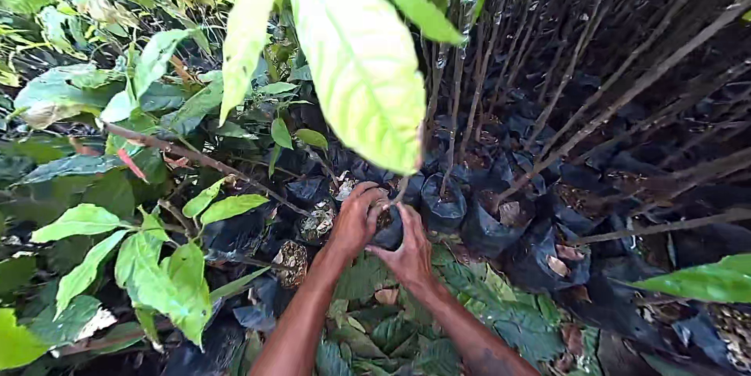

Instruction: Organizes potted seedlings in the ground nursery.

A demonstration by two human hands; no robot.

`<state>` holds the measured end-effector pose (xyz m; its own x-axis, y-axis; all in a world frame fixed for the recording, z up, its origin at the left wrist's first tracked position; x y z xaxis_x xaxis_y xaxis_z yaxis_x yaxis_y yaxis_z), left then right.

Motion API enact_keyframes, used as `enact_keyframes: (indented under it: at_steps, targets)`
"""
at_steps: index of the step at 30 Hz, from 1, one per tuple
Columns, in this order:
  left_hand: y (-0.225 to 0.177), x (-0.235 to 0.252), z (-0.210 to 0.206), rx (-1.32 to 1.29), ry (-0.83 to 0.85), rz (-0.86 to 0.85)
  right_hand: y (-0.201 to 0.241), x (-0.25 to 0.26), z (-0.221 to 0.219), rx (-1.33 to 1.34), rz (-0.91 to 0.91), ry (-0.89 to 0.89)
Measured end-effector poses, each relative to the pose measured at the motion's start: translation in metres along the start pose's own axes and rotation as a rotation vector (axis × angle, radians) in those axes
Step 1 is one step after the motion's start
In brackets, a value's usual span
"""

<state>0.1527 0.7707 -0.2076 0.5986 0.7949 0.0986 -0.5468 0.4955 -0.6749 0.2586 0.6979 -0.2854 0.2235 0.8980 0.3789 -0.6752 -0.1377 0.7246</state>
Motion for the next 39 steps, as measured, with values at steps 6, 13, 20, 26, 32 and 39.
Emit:
enact_keyframes:
  at_steps: [6, 13, 20, 26, 32, 39]
  targets:
    - [0.059, -0.019, -0.009, -0.199, -0.218, 0.249, -0.030, 0.003, -0.035, -0.075, -0.146, 0.140]
    - [0.072, -0.086, -0.025, -0.396, -0.457, 0.301, -0.030, 0.001, -0.030, -0.116, -0.114, 0.127]
    - [0.055, -0.064, -0.018, -0.072, -0.429, 0.259, -0.023, -0.001, -0.032, -0.196, -0.131, 0.061]
    - [0.070, -0.026, -0.012, -0.041, 0.101, 0.586, -0.024, -0.005, -0.033, -0.150, -0.011, -0.088]
    - [0.080, -0.026, -0.013, -0.135, 0.197, 0.647, -0.001, 0.005, -0.007, -0.125, 0.143, -0.180]
    - [0.082, -0.032, -0.012, -0.183, 0.185, 0.658, -0.013, -0.001, -0.025, -0.198, 0.007, -0.063]
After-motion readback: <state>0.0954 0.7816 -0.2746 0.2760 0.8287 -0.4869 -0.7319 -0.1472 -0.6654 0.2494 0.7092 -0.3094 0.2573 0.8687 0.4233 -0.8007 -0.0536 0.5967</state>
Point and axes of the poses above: each hand's wrist, its own x-axis towards the middle knuckle, its own z-axis out of the back of the hand, y = z × x, the point moved 8 cm from there along x, towards the middle knuckle, and after that the axes turned 6 degrees about y, right-handed, at the moved point
